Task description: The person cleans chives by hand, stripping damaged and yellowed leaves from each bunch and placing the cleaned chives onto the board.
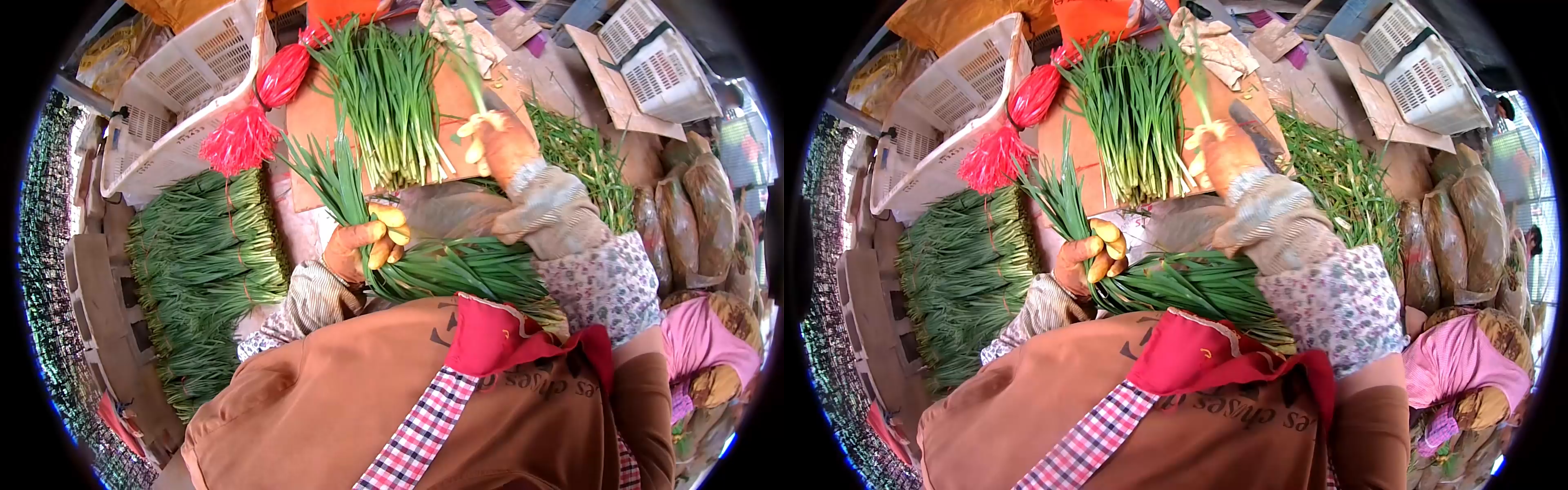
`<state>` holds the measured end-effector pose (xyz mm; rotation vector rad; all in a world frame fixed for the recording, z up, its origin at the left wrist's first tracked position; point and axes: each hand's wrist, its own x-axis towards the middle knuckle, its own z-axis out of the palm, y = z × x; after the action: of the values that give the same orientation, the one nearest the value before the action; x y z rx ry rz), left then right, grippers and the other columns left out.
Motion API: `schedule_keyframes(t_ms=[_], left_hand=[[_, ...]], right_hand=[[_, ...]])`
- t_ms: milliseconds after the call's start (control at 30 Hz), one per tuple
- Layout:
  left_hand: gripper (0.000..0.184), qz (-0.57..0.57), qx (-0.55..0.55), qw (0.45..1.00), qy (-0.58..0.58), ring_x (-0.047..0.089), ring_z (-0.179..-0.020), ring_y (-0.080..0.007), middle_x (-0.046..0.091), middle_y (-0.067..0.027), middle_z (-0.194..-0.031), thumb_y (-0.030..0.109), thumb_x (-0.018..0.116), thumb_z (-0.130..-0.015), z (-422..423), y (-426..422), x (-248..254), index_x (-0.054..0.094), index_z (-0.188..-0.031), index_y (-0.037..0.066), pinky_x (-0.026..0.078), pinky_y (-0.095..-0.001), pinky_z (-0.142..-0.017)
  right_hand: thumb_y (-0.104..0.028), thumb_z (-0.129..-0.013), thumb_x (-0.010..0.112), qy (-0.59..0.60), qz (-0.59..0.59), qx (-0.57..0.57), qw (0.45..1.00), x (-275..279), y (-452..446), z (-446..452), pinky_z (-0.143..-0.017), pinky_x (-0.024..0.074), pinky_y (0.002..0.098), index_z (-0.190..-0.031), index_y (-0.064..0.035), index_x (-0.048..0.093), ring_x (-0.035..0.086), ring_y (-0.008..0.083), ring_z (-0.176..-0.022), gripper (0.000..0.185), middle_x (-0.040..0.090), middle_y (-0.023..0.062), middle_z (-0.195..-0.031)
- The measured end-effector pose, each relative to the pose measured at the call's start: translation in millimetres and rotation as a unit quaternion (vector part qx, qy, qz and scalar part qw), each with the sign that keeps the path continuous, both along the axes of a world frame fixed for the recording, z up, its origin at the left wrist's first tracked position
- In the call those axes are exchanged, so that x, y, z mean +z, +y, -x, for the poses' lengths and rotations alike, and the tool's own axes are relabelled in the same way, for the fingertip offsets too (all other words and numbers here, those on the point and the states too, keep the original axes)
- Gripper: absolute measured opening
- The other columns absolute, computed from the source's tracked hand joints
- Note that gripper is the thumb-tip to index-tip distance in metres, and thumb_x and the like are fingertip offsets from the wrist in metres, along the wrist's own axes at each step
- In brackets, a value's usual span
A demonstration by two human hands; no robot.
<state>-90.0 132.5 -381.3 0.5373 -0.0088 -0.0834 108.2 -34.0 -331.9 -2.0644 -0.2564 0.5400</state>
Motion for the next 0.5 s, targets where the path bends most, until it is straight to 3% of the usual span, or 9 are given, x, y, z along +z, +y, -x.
schedule_keyframes(t_ms=[100, 133, 200, 267, 300, 367, 400, 433, 500], left_hand=[[0.022, 0.032, -0.008, 0.999, 0.004, 0.048, -0.045, -0.0118, 0.061, -0.0145, -0.082, 0.014, 0.058, -0.079, -1.5, 3.2, -5.5, 0.060, -0.097, 0.003, 0.042, -0.0278, -0.053], [0.022, 0.037, -0.005, 0.999, 0.014, 0.047, -0.045, -0.0115, 0.060, -0.0130, -0.081, 0.014, 0.059, -0.079, -0.1, 3.7, -4.7, 0.060, -0.098, 0.003, 0.042, -0.0277, -0.054], [0.023, 0.029, 0.019, 0.999, 0.014, 0.045, -0.044, -0.0113, 0.060, -0.0118, -0.080, 0.015, 0.060, -0.079, 1.3, 3.5, -4.1, 0.060, -0.099, 0.004, 0.042, -0.0276, -0.054], [0.023, 0.000, 0.051, 0.998, 0.038, 0.043, -0.045, -0.0116, 0.058, -0.0089, -0.076, 0.018, 0.062, -0.079, -0.1, 1.3, -0.6, 0.060, -0.097, 0.005, 0.042, -0.0275, -0.054], [0.023, -0.004, 0.071, 0.996, 0.049, 0.045, -0.050, -0.0131, 0.057, -0.0072, -0.075, 0.019, 0.062, -0.079, -0.5, -2.5, 5.0, 0.060, -0.097, 0.006, 0.043, -0.0291, -0.055], [0.024, -0.009, 0.096, 0.992, 0.083, 0.046, -0.057, -0.0147, 0.057, -0.0049, -0.076, 0.020, 0.059, -0.081, -7.2, -0.5, 6.1, 0.057, -0.102, 0.008, 0.044, -0.0311, -0.057], [0.025, -0.017, 0.105, 0.993, 0.050, 0.047, -0.059, -0.0151, 0.057, -0.0036, -0.078, 0.021, 0.057, -0.083, -12.9, 1.2, 4.1, 0.056, -0.105, 0.010, 0.045, -0.0321, -0.061], [0.026, -0.023, 0.117, 0.993, 0.012, 0.049, -0.062, -0.0156, 0.057, -0.0023, -0.079, 0.022, 0.055, -0.085, -17.8, 2.3, 3.5, 0.054, -0.108, 0.011, 0.046, -0.0331, -0.064], [0.026, -0.025, 0.155, 0.987, 0.026, 0.051, -0.067, -0.0164, 0.058, -0.0001, -0.082, 0.025, 0.051, -0.088, -24.8, -2.8, 11.4, 0.053, -0.112, 0.014, 0.046, -0.0335, -0.070]], right_hand=[[-0.038, -0.087, 0.048, -0.112, 0.127, 0.135, 0.976, -26.7, 9.2, -12.2, -0.079, 0.0401, 0.0345, -0.126, 0.0013, 0.036, 0.052, 0.0256, -0.089, 0.057, 0.055, 0.0133, -0.100], [-0.034, -0.086, 0.050, -0.193, 0.146, 0.127, 0.962, -26.1, 3.4, -14.7, -0.068, 0.0420, 0.0297, -0.128, -0.0001, 0.035, 0.051, 0.0183, -0.074, 0.056, 0.053, 0.0078, -0.089], [-0.034, -0.087, 0.051, -0.079, 0.066, 0.126, 0.987, -2.4, -25.2, -16.1, -0.062, 0.0436, 0.0238, -0.134, -0.0020, 0.028, 0.052, 0.0103, -0.067, 0.061, 0.053, 0.0022, -0.084], [-0.040, -0.088, 0.046, -0.053, 0.041, 0.070, 0.995, 27.5, -62.8, -12.7, -0.061, 0.0446, 0.0226, -0.132, -0.0043, 0.033, 0.055, 0.0093, -0.072, 0.058, 0.057, 0.0053, -0.098], [-0.039, -0.088, 0.046, -0.032, 0.068, 0.045, 0.996, 40.2, -85.4, -13.2, -0.068, 0.0453, 0.0229, -0.132, -0.0054, 0.035, 0.056, 0.0098, -0.079, 0.056, 0.057, 0.0067, -0.104], [-0.038, -0.088, 0.047, -0.056, -0.015, 0.121, 0.991, 47.5, -137.2, 0.5, -0.079, 0.0440, 0.0252, -0.132, -0.0056, 0.034, 0.054, 0.0114, -0.092, 0.057, 0.055, 0.0075, -0.110], [-0.032, -0.085, 0.053, -0.066, 0.015, 0.189, 0.980, 40.2, -159.3, 9.1, -0.089, 0.0403, 0.0294, -0.133, -0.0058, 0.033, 0.049, 0.0132, -0.102, 0.059, 0.051, 0.0082, -0.119], [-0.027, -0.080, 0.061, 0.020, 0.002, 0.153, 0.988, 23.5, -181.2, 30.1, -0.097, 0.0348, 0.0329, -0.134, -0.0057, 0.031, 0.045, 0.0182, -0.112, 0.065, 0.045, 0.0120, -0.126], [-0.025, -0.076, 0.065, 0.018, 0.060, 0.182, 0.981, 9.7, -209.8, 77.8, -0.102, 0.0277, 0.0348, -0.135, -0.0073, 0.030, 0.038, 0.0230, -0.121, 0.071, 0.042, 0.0139, -0.130]])
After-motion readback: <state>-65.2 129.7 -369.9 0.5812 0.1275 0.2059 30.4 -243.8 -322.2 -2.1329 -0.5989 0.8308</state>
